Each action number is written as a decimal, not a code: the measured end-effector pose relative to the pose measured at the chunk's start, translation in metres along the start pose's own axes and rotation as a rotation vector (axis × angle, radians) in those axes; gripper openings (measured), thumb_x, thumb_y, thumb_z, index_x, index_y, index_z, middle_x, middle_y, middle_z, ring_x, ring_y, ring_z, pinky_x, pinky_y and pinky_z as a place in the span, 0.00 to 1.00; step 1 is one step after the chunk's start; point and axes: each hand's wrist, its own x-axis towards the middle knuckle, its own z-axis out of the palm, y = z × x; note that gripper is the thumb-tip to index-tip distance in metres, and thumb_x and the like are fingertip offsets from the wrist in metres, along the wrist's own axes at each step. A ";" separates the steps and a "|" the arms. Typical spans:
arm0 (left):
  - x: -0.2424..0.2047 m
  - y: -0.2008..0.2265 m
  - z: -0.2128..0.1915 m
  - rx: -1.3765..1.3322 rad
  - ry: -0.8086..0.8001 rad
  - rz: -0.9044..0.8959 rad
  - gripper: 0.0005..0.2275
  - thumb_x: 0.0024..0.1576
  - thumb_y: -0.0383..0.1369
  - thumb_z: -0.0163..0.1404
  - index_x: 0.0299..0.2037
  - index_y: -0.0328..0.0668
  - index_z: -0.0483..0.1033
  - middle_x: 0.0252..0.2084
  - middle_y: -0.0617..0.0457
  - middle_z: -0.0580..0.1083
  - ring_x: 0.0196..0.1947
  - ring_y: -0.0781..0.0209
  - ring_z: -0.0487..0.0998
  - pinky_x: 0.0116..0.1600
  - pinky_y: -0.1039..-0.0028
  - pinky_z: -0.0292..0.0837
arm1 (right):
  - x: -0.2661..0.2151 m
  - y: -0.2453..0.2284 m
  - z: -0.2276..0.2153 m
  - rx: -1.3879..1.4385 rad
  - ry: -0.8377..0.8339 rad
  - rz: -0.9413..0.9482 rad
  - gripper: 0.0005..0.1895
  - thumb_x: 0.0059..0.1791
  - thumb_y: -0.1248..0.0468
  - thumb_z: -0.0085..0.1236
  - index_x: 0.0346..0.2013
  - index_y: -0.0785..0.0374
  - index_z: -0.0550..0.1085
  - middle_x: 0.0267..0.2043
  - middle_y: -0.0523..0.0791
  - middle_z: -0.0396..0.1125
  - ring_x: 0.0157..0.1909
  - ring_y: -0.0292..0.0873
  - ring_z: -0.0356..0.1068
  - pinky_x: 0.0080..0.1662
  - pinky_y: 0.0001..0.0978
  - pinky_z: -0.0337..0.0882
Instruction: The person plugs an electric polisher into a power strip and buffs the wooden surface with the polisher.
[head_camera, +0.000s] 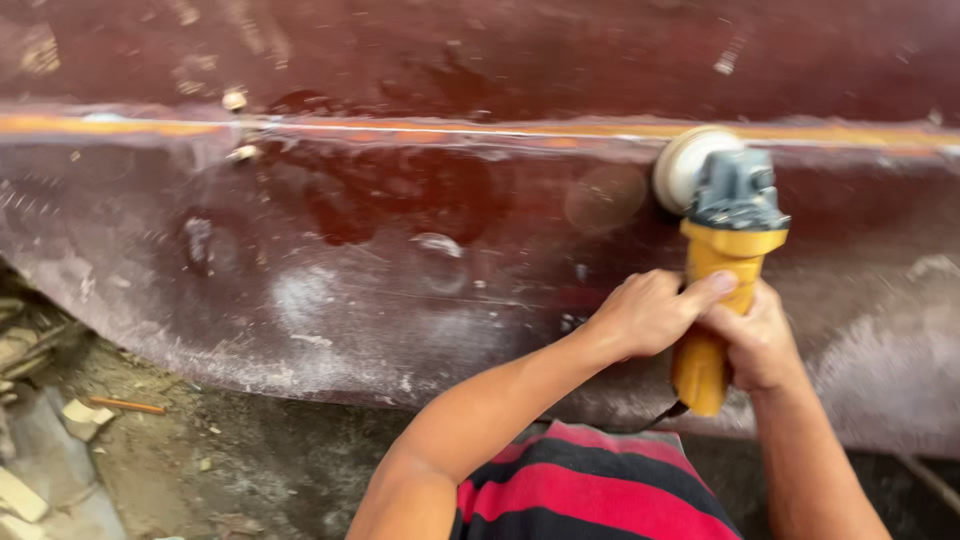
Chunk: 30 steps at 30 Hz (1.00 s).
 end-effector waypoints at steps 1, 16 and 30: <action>-0.014 -0.008 -0.021 0.006 0.036 0.001 0.37 0.57 0.64 0.36 0.45 0.32 0.83 0.41 0.30 0.80 0.47 0.34 0.81 0.52 0.55 0.74 | 0.005 -0.002 0.027 -0.073 -0.058 -0.024 0.22 0.45 0.66 0.57 0.54 0.67 0.71 0.47 0.46 0.70 0.47 0.40 0.70 0.48 0.35 0.71; -0.128 -0.071 -0.169 -0.446 0.333 0.051 0.28 0.63 0.51 0.41 0.47 0.26 0.79 0.39 0.44 0.81 0.41 0.60 0.81 0.48 0.69 0.75 | 0.033 -0.054 0.242 -0.347 -0.365 0.055 0.28 0.40 0.61 0.65 0.52 0.69 0.70 0.41 0.47 0.73 0.41 0.39 0.74 0.44 0.35 0.76; -0.088 -0.038 -0.137 -0.260 0.155 0.053 0.31 0.63 0.55 0.38 0.42 0.27 0.80 0.33 0.40 0.80 0.36 0.55 0.82 0.41 0.65 0.75 | 0.018 -0.057 0.183 -0.117 -0.253 0.079 0.27 0.42 0.66 0.62 0.55 0.68 0.69 0.43 0.47 0.72 0.42 0.39 0.73 0.44 0.34 0.76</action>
